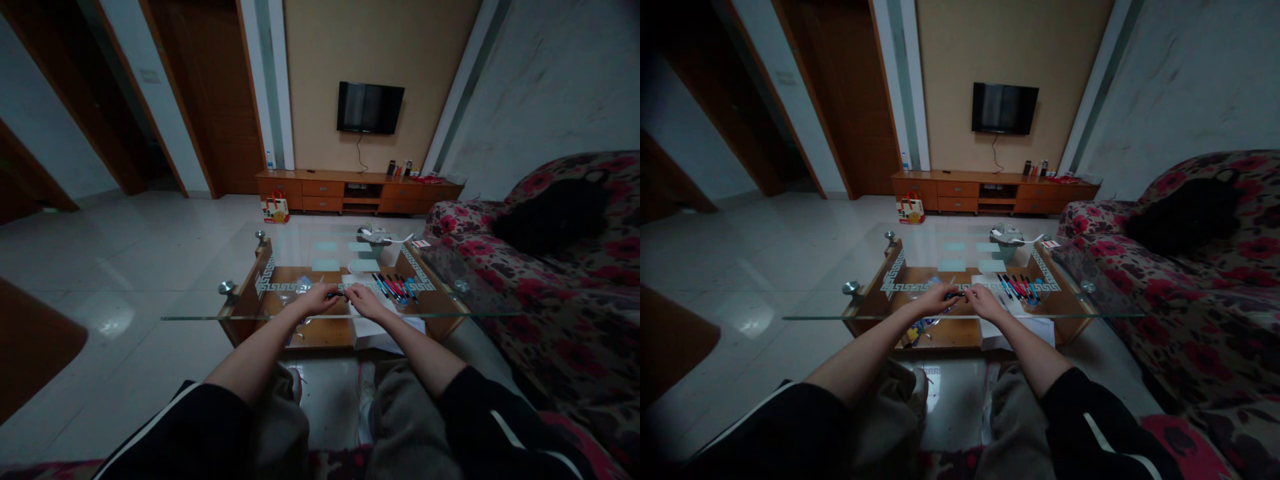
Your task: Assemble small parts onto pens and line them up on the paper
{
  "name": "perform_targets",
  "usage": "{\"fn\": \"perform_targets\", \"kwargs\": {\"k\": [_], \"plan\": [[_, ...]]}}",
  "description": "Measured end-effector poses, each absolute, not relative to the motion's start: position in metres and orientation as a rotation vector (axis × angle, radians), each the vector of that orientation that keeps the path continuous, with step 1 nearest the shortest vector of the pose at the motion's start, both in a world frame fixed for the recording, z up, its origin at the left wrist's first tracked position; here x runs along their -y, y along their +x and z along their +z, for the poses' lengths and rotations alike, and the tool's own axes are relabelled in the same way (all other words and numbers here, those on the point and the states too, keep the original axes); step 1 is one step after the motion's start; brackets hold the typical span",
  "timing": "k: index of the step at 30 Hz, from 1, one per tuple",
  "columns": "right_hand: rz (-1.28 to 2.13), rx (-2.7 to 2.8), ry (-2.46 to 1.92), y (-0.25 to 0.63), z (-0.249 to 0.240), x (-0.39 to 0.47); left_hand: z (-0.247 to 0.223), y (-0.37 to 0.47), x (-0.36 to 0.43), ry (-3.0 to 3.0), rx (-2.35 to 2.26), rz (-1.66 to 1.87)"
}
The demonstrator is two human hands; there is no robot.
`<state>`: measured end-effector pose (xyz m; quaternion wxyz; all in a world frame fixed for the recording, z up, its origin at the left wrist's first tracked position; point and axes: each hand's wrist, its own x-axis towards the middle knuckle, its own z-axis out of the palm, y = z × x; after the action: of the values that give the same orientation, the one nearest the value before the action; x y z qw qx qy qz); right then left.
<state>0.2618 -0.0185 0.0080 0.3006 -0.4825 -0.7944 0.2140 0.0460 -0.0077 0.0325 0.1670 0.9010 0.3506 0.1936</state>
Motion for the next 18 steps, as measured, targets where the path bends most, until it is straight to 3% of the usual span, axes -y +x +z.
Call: {"fn": "perform_targets", "kwargs": {"k": [18], "plan": [[0.494, 2.105, -1.253, 0.2616, 0.0022, 0.016, 0.0324, 0.0477, 0.0082, 2.579, -0.975, 0.557]]}}
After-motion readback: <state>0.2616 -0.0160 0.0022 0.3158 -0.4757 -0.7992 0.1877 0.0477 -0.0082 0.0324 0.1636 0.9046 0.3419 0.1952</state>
